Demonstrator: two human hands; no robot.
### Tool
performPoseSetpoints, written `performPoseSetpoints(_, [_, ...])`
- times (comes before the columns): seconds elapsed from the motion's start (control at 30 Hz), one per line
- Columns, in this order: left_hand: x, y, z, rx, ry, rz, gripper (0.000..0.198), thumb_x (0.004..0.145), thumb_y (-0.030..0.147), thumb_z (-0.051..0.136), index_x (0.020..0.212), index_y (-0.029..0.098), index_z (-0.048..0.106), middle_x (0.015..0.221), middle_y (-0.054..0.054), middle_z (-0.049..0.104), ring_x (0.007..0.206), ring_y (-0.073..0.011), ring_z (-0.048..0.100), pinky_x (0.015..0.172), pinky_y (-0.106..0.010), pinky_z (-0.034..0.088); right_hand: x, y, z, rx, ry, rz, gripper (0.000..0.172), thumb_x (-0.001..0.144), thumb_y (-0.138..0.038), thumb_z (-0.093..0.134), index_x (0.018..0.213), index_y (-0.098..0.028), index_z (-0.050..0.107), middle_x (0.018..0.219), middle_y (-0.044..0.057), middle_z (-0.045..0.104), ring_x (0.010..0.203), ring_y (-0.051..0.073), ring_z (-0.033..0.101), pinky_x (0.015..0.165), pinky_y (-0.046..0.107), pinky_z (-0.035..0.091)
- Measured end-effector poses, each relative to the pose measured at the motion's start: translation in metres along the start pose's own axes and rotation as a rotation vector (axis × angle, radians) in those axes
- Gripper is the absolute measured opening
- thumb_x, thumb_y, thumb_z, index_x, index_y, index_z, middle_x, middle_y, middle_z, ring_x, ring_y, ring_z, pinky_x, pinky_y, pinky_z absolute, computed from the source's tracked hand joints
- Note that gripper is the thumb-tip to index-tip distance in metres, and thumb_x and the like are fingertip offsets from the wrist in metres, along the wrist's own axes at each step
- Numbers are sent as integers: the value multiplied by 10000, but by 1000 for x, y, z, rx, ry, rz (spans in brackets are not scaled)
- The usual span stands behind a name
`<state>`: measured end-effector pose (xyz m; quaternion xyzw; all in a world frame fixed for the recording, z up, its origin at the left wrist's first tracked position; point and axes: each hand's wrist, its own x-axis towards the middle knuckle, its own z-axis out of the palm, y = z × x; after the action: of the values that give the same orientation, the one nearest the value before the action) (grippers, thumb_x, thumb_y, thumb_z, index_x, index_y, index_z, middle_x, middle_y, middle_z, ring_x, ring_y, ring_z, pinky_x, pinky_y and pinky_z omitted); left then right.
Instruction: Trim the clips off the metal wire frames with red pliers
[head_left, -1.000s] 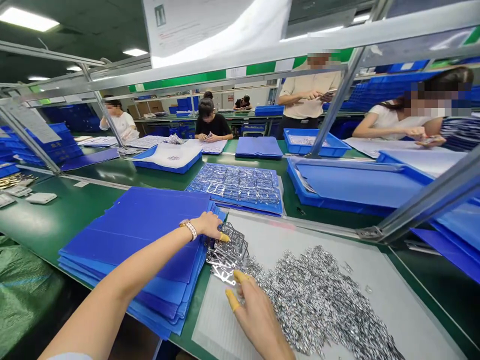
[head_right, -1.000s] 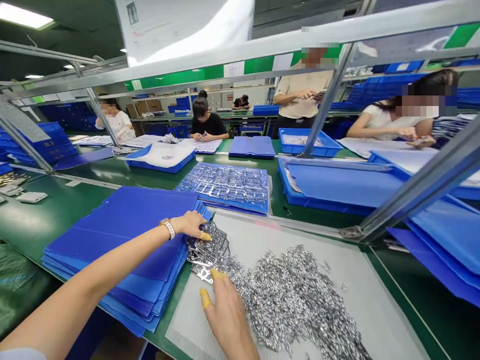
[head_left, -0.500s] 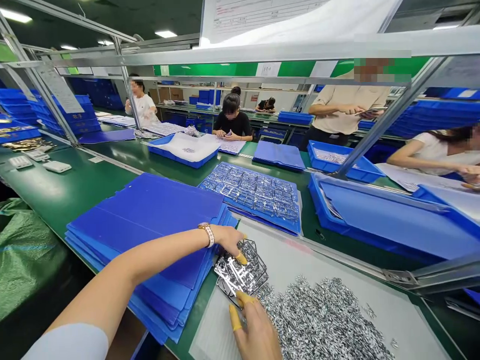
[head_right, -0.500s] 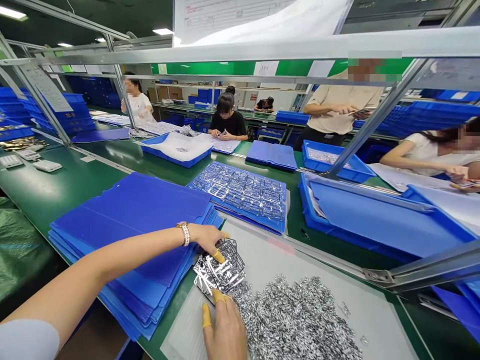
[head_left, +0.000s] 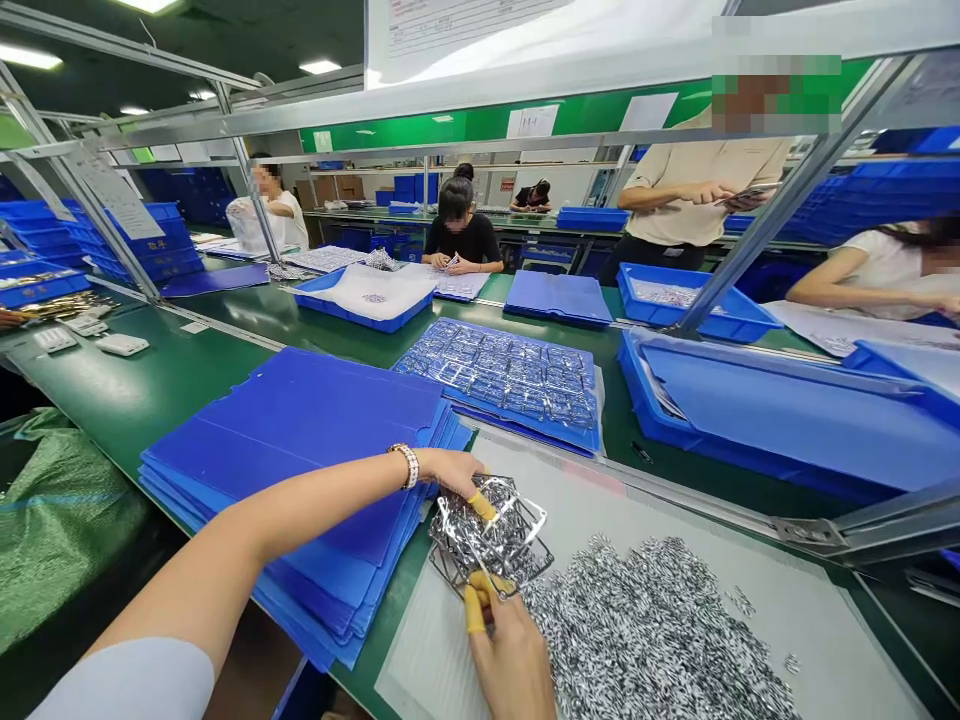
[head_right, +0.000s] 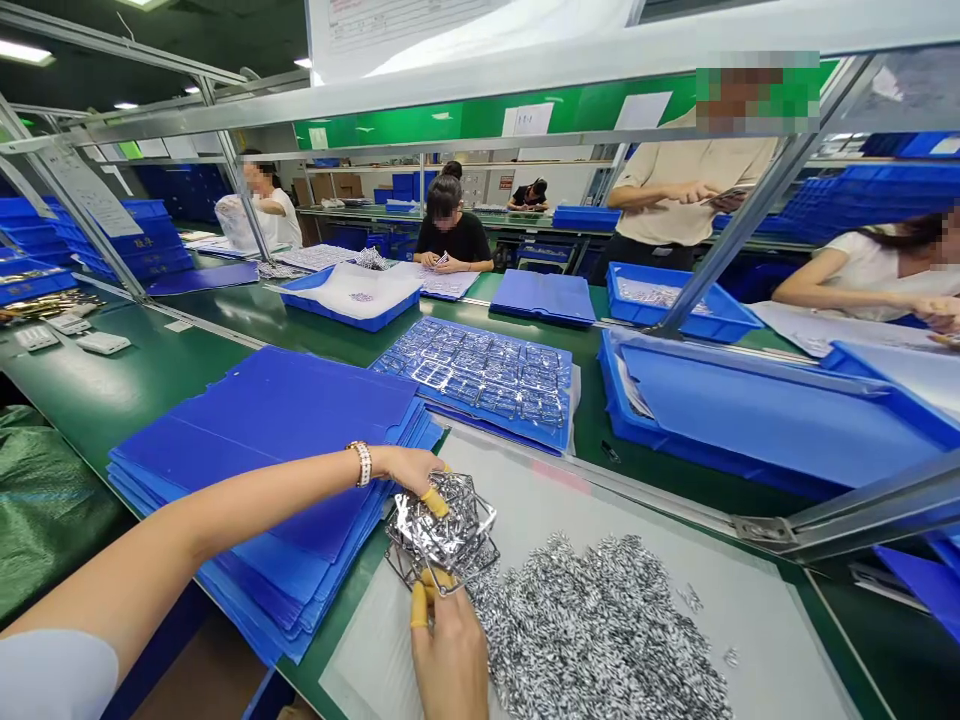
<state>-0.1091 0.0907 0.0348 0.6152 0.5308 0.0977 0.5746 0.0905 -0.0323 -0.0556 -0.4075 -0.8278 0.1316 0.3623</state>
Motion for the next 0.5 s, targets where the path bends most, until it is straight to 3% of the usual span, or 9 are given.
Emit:
performPoseSetpoints(0.13, [-3,2,10,-73,-3,-29,451,411,284,855,801,174,657,725,-6,669,638,-168,601,560,-271,491,2,-3,-1,6,14,-18,251,942,-279,370,898,-210,607,768,47,665,656,176,657,586,283,531])
performPoseSetpoints(0.3, [-7,-7,12,-244,100,-8,347,460,255,821,728,148,628,633,7,622,570,-141,563,522,-244,448,2,-8,-7,64,48,-30,178,924,-251,427,902,-209,599,765,37,645,678,165,644,605,277,531])
performPoseSetpoints(0.4, [-19,-15,7,-388,184,41,341,501,284,807,744,138,619,650,-7,620,584,-131,557,554,-245,443,1,-12,-11,92,163,-60,193,915,-233,457,1051,-192,588,878,70,655,776,176,645,645,283,539])
performPoseSetpoints(0.5, [-33,-20,-2,-543,242,95,364,519,305,804,777,133,614,684,-22,629,605,-124,559,590,-247,441,0,-12,-11,122,299,-20,335,908,-209,473,1241,-181,509,982,107,636,771,168,634,558,254,528])
